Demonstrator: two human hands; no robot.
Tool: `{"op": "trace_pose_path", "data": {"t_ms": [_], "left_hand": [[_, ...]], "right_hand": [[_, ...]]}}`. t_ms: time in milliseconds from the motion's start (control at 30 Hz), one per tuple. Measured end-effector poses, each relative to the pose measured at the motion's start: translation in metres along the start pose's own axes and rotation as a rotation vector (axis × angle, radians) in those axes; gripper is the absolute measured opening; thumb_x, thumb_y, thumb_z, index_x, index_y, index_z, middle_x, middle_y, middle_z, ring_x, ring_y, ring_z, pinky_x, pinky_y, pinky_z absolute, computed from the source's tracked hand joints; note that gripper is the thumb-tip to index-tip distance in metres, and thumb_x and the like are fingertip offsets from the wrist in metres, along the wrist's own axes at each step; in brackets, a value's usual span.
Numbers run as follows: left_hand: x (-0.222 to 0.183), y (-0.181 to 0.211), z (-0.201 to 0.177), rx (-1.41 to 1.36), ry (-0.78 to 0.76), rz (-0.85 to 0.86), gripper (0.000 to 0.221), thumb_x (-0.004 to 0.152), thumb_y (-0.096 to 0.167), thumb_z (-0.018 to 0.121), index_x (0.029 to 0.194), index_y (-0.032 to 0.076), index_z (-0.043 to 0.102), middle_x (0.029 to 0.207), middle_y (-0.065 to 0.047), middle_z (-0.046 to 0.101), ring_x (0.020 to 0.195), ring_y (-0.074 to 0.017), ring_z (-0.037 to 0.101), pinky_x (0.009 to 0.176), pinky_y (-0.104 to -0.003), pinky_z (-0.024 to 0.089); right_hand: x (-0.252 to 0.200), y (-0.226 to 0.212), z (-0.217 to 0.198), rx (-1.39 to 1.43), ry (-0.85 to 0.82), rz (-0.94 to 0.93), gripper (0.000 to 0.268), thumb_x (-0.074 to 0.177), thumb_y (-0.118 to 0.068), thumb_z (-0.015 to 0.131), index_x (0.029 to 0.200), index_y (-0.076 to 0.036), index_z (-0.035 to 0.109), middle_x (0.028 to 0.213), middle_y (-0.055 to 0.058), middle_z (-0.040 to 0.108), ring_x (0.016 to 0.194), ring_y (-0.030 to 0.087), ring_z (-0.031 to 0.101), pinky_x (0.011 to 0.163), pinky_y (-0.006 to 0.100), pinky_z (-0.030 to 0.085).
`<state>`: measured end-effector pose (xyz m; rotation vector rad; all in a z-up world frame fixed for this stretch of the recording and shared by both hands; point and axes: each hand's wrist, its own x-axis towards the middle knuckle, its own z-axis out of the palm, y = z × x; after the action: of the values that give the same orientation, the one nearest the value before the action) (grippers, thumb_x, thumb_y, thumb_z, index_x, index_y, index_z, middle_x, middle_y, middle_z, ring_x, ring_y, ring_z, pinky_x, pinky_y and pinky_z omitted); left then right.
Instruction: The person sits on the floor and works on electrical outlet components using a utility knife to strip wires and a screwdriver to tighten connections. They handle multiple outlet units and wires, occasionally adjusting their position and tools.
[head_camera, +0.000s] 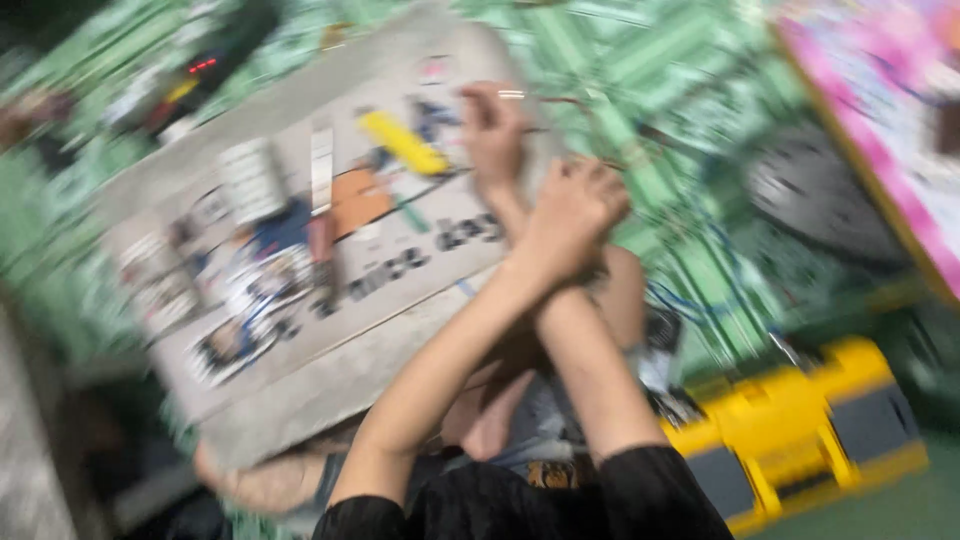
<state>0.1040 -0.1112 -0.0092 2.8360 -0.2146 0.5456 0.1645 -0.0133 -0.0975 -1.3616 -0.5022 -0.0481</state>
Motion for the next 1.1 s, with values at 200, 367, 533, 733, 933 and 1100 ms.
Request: {"op": "trace_pose_path", "data": {"t_ms": [200,367,533,733,933,1100], "left_hand": [[-0.06,-0.051,-0.077,0.054,0.311,-0.101,0.008,0.087,0.018,0.067,0.093,0.012,0.067,0.1,-0.003,0.068,0.098,-0.0199,0.063,0.084,-0.041,0.044],[-0.111,-0.139,-0.153,0.332,0.293,-0.332,0.027,0.078,0.003,0.06,0.103,0.009,0.069,0.108,-0.008,0.07,0.096,-0.0283,0.06,0.084,-0.042,0.043],[-0.157,-0.236,-0.171,0.67,0.061,-0.47,0.018,0.074,0.003,0.068,0.088,0.015,0.072,0.093,-0.005,0.067,0.092,-0.0254,0.061,0.081,-0.039,0.043],[-0.171,-0.28,-0.149,0.58,-0.158,-0.536,0.013,0.077,0.022,0.083,0.089,0.025,0.081,0.082,0.002,0.075,0.091,-0.025,0.069,0.078,-0.045,0.052],[-0.165,-0.278,-0.137,0.715,-0.164,-0.493,0.008,0.073,0.019,0.086,0.08,0.02,0.081,0.073,-0.002,0.074,0.093,-0.0258,0.066,0.088,-0.048,0.046],[-0.164,-0.284,-0.127,0.853,0.0,-0.424,0.01,0.075,0.016,0.068,0.068,0.013,0.073,0.069,-0.008,0.071,0.089,-0.0278,0.06,0.089,-0.044,0.039]], "right_hand": [[0.007,-0.056,-0.015,-0.038,-0.043,-0.064,0.016,0.092,0.007,0.057,0.092,-0.001,0.071,0.092,0.006,0.066,0.082,0.016,0.063,0.075,0.027,0.053],[0.009,-0.05,-0.015,-0.2,-0.042,-0.146,0.02,0.089,0.011,0.059,0.092,-0.002,0.075,0.085,0.004,0.065,0.065,0.011,0.053,0.056,0.022,0.042],[0.009,-0.049,-0.016,-0.277,-0.036,-0.203,0.02,0.088,0.008,0.06,0.092,-0.003,0.077,0.08,0.003,0.067,0.062,0.011,0.053,0.055,0.023,0.042],[0.009,-0.04,-0.017,-0.221,-0.023,-0.121,0.02,0.09,0.003,0.063,0.092,-0.01,0.078,0.079,0.006,0.067,0.073,0.017,0.066,0.066,0.027,0.054],[0.01,-0.039,-0.016,-0.237,0.002,-0.109,0.02,0.088,-0.001,0.063,0.09,-0.012,0.079,0.073,0.005,0.068,0.068,0.014,0.065,0.061,0.026,0.053],[0.011,-0.048,-0.016,-0.272,-0.047,-0.207,0.019,0.087,0.007,0.059,0.092,0.0,0.077,0.076,0.006,0.072,0.057,0.011,0.053,0.051,0.023,0.041]]}}
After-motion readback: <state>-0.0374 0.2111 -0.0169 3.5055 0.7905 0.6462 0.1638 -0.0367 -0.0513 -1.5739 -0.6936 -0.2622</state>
